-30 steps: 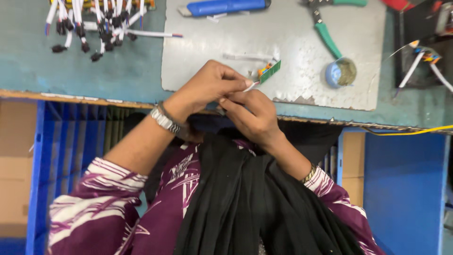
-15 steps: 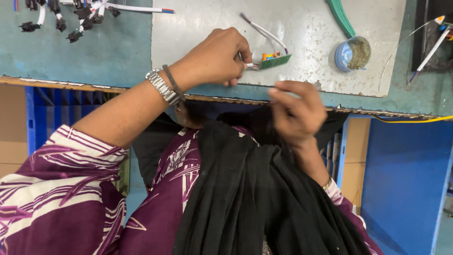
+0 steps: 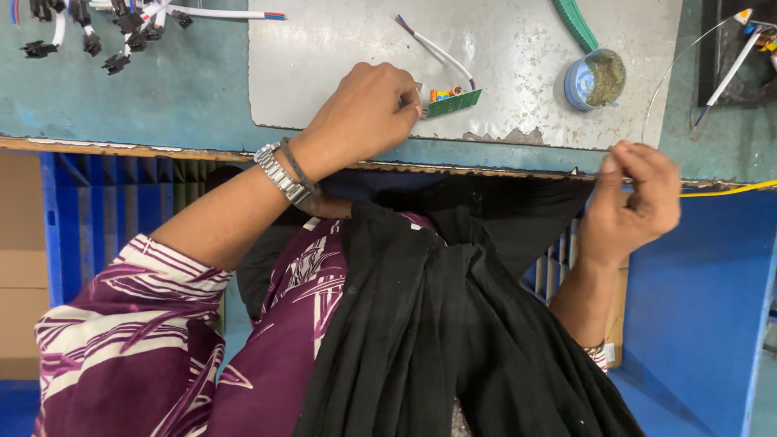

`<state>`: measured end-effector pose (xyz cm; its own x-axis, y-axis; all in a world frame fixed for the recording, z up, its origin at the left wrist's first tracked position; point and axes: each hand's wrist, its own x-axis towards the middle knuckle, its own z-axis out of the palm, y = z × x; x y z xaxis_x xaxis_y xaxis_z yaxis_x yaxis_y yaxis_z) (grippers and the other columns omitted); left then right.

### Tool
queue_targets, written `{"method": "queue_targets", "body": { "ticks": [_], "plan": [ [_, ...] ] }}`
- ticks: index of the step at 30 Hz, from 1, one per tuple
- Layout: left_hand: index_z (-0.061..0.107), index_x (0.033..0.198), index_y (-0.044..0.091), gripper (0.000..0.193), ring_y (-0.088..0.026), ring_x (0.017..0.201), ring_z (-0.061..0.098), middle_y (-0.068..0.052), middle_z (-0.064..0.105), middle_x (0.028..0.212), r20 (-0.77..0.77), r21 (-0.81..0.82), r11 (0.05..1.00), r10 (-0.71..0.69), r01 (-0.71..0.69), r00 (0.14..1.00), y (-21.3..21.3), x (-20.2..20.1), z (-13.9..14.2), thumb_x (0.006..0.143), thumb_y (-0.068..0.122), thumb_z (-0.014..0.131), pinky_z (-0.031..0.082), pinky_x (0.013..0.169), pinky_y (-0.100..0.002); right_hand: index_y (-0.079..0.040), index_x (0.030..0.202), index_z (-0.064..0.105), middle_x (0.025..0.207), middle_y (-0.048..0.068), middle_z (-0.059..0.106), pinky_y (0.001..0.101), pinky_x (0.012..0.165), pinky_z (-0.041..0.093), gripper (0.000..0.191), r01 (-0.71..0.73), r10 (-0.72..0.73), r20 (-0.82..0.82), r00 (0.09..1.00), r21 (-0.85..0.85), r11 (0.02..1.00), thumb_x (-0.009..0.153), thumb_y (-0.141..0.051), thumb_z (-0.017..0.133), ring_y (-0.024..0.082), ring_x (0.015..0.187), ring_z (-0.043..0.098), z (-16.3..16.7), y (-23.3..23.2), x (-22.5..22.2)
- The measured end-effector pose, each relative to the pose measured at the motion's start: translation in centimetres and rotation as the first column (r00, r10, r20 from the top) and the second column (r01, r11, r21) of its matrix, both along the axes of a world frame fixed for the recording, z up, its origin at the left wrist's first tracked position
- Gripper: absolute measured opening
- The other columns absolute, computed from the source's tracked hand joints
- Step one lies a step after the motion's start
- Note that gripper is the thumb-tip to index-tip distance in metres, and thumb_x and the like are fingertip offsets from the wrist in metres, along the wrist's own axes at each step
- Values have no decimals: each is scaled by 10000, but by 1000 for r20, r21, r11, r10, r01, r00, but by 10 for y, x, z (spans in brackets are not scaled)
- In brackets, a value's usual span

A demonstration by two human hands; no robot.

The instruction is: The person picks up small circuit board modules with attached wires, holds each board against the bench edge, and uses a soldering iron to solder wire connections, working through a batch of boards one at a time and setting finished boards aside.

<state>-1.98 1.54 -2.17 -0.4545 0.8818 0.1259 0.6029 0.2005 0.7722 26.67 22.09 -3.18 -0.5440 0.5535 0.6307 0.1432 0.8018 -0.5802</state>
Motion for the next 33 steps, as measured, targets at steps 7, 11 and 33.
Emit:
{"method": "queue_targets", "body": {
  "ticks": [7, 11, 33],
  "plan": [
    [685, 810, -8, 121, -174, 528, 721, -110, 707, 646, 262, -72, 997, 50, -32, 964, 2, -4, 4, 856, 101, 661, 572, 555, -332, 43, 1207, 722, 1214, 131, 667, 249, 890, 582, 95, -79, 43, -140, 989, -263, 962, 1117, 70, 728, 169, 1005, 675, 9, 13, -2],
    [707, 790, 19, 112, -144, 518, 718, -91, 698, 581, 281, -120, 993, 51, -18, 958, 3, -9, 3, 851, 105, 667, 564, 564, -288, 46, 1176, 738, 1181, 149, 715, 235, 862, 513, 122, -124, 119, -36, 992, -198, 972, 1064, 92, 753, 184, 1010, 658, 9, -7, -22],
    [731, 860, 24, 173, -122, 546, 660, -67, 715, 620, 321, -236, 971, 119, -42, 939, -4, -7, 16, 878, 196, 731, 472, 531, -279, -128, 1336, 547, 1075, 70, 679, 293, 788, 579, 346, -603, -489, -728, 481, -679, 418, 1032, -88, 708, 163, 918, 648, 33, 132, 30]
  ]
}}
